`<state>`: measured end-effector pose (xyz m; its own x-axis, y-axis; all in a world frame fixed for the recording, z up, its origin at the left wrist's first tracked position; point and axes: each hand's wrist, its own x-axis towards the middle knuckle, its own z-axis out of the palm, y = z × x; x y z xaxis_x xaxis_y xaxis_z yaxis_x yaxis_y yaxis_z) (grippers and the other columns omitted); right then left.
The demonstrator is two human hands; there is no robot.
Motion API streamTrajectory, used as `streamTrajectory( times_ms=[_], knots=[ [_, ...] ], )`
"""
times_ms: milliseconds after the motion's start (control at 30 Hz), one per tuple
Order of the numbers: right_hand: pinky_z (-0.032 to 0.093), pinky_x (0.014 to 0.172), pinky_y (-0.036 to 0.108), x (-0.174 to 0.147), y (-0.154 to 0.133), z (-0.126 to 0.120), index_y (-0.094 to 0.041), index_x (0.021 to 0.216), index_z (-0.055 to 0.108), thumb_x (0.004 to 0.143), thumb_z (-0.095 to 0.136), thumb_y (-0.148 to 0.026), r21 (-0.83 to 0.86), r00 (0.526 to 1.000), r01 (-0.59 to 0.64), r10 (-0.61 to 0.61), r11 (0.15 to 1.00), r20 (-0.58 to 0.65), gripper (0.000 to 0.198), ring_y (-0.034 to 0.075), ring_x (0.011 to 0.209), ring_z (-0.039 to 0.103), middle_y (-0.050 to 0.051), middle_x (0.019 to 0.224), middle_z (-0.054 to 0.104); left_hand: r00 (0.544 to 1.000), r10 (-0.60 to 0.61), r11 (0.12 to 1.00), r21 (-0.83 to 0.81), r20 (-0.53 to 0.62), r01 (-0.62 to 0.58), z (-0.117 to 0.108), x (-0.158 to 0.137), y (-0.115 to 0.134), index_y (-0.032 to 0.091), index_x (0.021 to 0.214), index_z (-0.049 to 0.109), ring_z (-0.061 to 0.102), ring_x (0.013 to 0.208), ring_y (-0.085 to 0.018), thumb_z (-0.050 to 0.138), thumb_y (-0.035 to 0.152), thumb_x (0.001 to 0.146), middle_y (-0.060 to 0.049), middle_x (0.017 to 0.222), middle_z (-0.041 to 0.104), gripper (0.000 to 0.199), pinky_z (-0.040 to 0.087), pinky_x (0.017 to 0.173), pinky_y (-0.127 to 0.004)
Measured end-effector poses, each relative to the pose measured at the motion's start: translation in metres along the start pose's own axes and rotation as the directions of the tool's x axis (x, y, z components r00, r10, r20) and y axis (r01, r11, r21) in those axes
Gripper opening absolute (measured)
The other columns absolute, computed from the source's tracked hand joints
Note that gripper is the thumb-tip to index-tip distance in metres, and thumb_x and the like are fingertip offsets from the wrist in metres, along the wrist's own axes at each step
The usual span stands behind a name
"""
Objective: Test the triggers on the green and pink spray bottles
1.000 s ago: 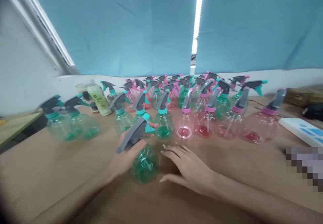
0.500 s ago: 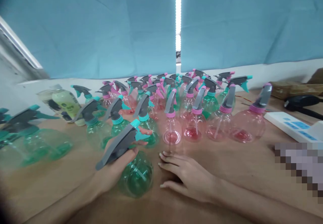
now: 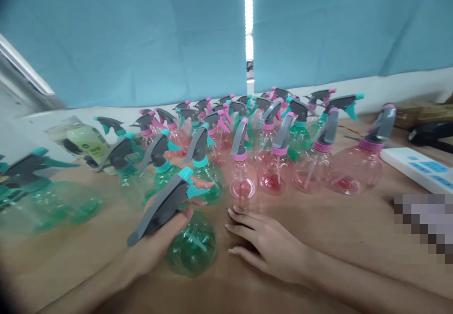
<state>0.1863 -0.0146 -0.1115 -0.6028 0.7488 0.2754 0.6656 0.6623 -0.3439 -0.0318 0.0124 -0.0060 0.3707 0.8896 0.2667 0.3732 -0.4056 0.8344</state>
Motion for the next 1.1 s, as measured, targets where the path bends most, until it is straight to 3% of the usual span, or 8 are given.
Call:
streamTrajectory(
  times_ms=[233,433,533,733,900,1000,1100],
  knots=[
    [0.04,0.11,0.042,-0.001,0.0,0.001,-0.019,0.136,0.055,0.097,0.05,-0.041,0.033,1.0,-0.014,0.014,0.999,-0.017,0.045,0.023,0.134,0.045,0.009,0.144,0.05,0.999,0.049,0.998,0.031,-0.015,-0.049,-0.002,-0.004,0.004,0.027,0.108,0.061,0.065,0.076,-0.014,0.049,0.014,0.077,0.004,0.085,0.066,0.035,0.051,0.073,-0.024],
    [0.04,0.111,0.041,-0.002,0.003,0.002,-0.022,0.136,0.054,0.096,0.053,-0.037,0.084,0.999,-0.002,0.006,0.996,-0.048,0.043,0.022,0.134,0.045,0.007,0.143,0.053,0.995,0.089,0.995,0.056,-0.044,-0.086,-0.003,-0.005,0.008,0.027,0.086,0.058,0.058,0.062,-0.012,0.048,0.015,0.077,0.006,0.074,0.06,0.018,0.046,0.06,-0.022],
    [0.04,0.111,0.041,-0.002,0.004,0.002,-0.021,0.137,0.054,0.097,0.052,-0.037,0.076,0.999,0.0,0.003,0.997,-0.034,0.043,0.022,0.134,0.045,0.007,0.143,0.053,0.998,0.051,0.998,0.046,-0.032,-0.049,-0.006,-0.003,0.011,0.026,0.08,0.056,0.055,0.058,-0.013,0.048,0.016,0.076,0.005,0.067,0.057,0.014,0.044,0.056,-0.023],
    [0.04,0.11,0.042,-0.003,0.004,0.001,-0.025,0.137,0.053,0.096,0.054,-0.037,0.113,0.999,-0.009,0.014,0.994,-0.05,0.043,0.024,0.134,0.046,0.006,0.142,0.053,0.999,-0.036,0.999,0.017,0.002,0.036,-0.008,-0.002,0.012,0.028,0.093,0.064,0.05,0.054,-0.016,0.049,0.022,0.075,0.005,0.062,0.052,0.024,0.04,0.052,-0.026],
    [0.039,0.111,0.041,-0.001,0.004,-0.001,-0.024,0.135,0.056,0.097,0.053,-0.037,0.118,1.0,-0.01,0.014,0.993,-0.028,0.041,0.023,0.135,0.044,0.005,0.141,0.055,0.998,-0.058,0.998,0.002,0.033,0.058,-0.008,-0.003,0.008,0.027,0.089,0.062,0.04,0.048,-0.015,0.049,0.021,0.073,0.006,0.058,0.044,0.021,0.035,0.05,-0.028],
    [0.038,0.112,0.041,0.0,0.004,-0.002,-0.022,0.134,0.057,0.098,0.05,-0.038,0.085,1.0,-0.011,0.011,0.996,0.002,0.04,0.022,0.135,0.044,0.006,0.142,0.054,0.998,-0.042,0.999,0.002,0.038,0.042,-0.009,-0.002,0.008,0.025,0.084,0.059,0.036,0.045,-0.013,0.049,0.021,0.071,0.006,0.059,0.046,0.017,0.034,0.049,-0.028],
    [0.038,0.112,0.041,0.0,0.005,-0.002,-0.022,0.134,0.056,0.098,0.049,-0.038,0.071,1.0,-0.002,0.002,0.997,0.004,0.04,0.022,0.136,0.042,0.006,0.143,0.052,0.999,-0.012,1.0,0.017,0.031,0.011,-0.011,-0.001,0.008,0.024,0.08,0.058,0.043,0.049,-0.013,0.049,0.019,0.069,0.004,0.066,0.054,0.015,0.038,0.051,-0.027]
  ],
)
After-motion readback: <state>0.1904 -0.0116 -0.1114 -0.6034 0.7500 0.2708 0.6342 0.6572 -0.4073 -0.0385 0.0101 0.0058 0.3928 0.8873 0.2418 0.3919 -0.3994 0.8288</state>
